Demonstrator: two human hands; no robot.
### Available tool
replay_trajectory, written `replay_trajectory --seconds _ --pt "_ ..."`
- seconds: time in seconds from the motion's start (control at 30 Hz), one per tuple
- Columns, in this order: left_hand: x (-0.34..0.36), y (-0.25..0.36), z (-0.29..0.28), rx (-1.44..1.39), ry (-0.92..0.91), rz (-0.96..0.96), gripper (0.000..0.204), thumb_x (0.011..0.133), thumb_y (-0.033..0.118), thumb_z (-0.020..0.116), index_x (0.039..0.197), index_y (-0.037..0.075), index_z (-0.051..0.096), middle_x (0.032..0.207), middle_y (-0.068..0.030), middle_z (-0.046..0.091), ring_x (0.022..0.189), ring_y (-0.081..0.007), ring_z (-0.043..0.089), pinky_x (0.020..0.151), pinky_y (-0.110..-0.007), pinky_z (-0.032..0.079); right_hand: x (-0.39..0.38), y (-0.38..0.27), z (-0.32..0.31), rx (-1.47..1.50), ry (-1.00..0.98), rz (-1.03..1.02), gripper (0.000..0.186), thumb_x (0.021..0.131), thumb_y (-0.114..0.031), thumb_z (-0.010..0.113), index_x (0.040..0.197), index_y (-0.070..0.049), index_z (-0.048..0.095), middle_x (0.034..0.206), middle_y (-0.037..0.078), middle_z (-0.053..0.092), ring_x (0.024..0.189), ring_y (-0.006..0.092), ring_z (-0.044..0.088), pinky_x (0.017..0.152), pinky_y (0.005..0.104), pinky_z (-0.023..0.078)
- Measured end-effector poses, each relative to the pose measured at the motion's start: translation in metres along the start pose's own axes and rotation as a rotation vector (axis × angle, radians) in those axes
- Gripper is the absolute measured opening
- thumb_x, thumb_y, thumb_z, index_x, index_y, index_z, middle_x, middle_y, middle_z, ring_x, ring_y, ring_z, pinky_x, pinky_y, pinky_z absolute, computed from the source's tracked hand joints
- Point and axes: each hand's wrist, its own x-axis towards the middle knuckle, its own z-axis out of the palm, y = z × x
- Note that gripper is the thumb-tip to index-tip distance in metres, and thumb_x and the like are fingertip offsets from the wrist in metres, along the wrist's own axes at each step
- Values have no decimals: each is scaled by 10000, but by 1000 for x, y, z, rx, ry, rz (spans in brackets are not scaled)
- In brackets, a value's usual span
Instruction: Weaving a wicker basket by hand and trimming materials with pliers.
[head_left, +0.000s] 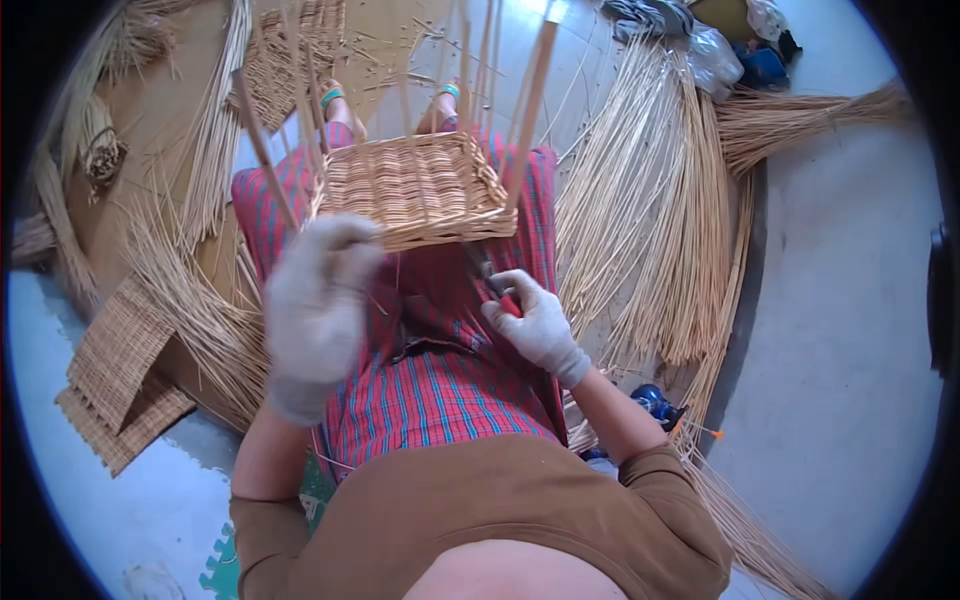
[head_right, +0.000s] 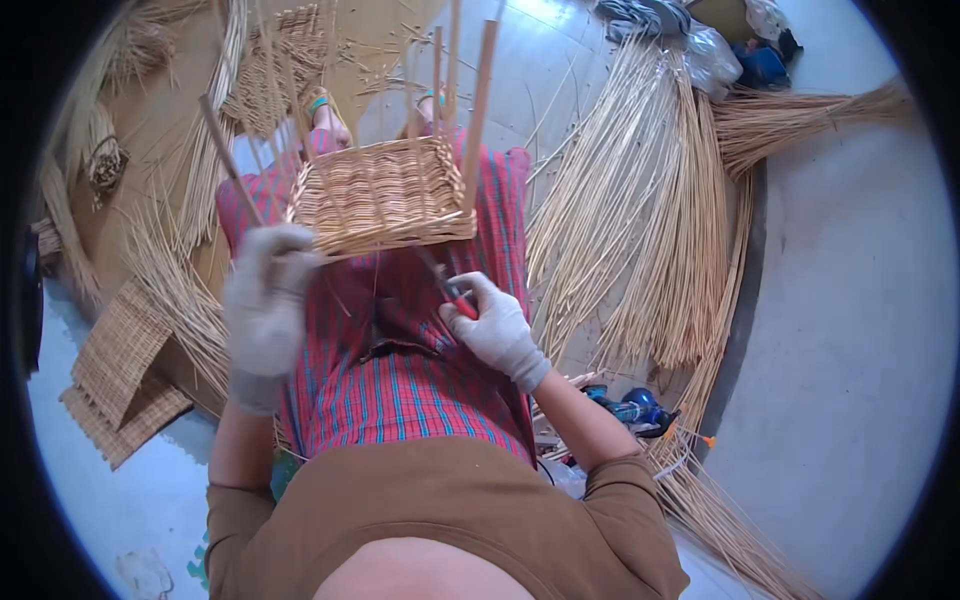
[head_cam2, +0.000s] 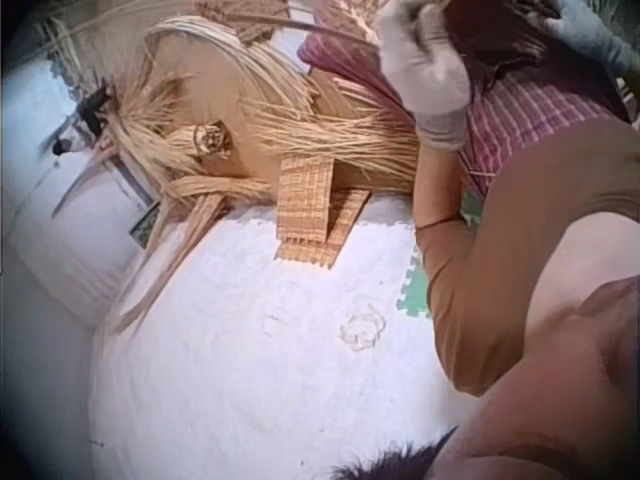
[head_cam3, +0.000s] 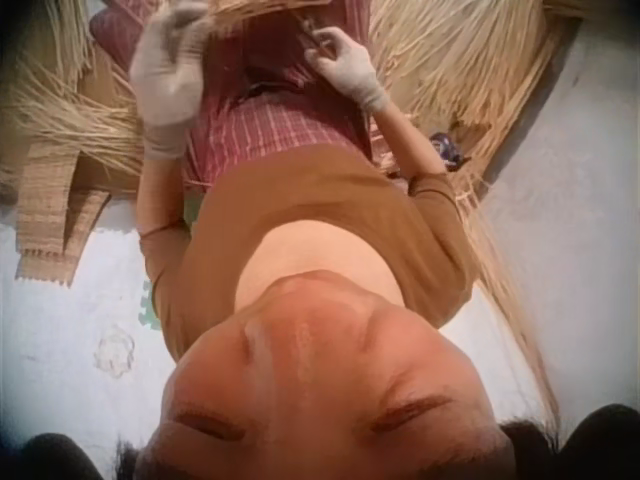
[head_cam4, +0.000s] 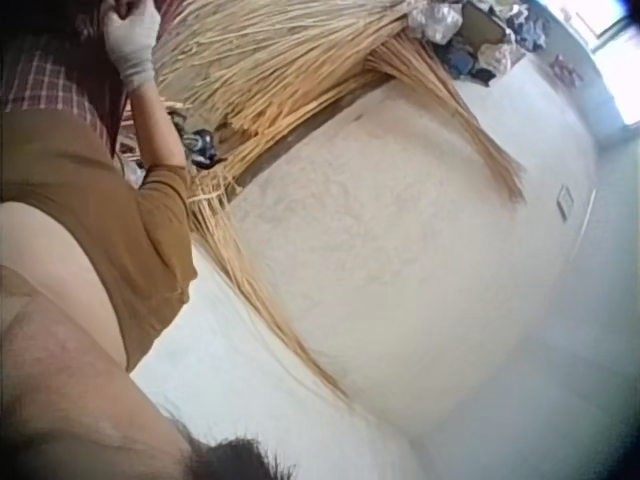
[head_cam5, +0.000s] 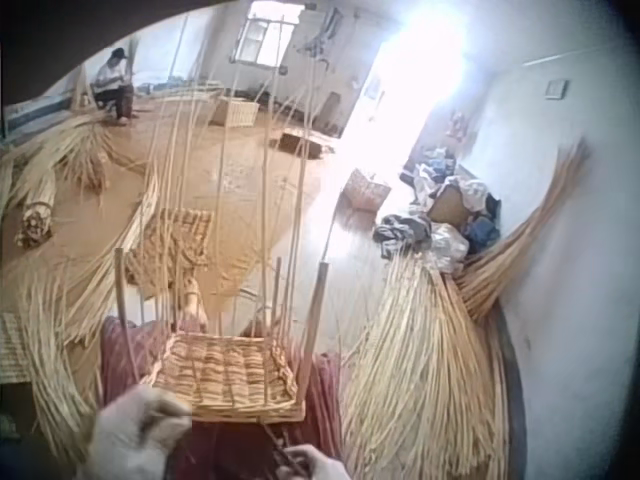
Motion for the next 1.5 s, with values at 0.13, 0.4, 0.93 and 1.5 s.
replay_trajectory --seconds 0.13,0.4,0.93,1.5 --pt "11 -2 95 -503 -190 -314 400 989 -16 582 1384 17 529 1310 -141 649 815 -133 704 663 -288 586 -6 24 -2 938 45 217 293 1007 -124 601 1280 -27 560 836 29 608 698 137 612 628 275 509" --pt "17 -32 144 -597 -102 -340 472 1019 -82 415 1478 26 431 1429 -143 570 641 -58 579 497 -207 508 28 11 -15 844 290 163 316 948 -89 706 1226 -45 564 827 36 665 550 115 589 479 254 445" --pt "1 -42 156 -570 -2 -342 239 1081 63 464 1295 52 570 1236 -110 687 486 -62 551 438 -231 473 136 -20 -39 531 38 -184 279 875 12 767 1109 -53 630 914 -33 646 809 73 611 711 258 527" --pt "28 -21 125 -745 -88 -404 649 888 -93 671 1480 27 434 1256 -173 656 1106 -214 679 854 -295 604 115 21 -36 895 229 5 235 981 -172 699 1166 -39 644 1008 82 760 656 118 664 578 265 534"
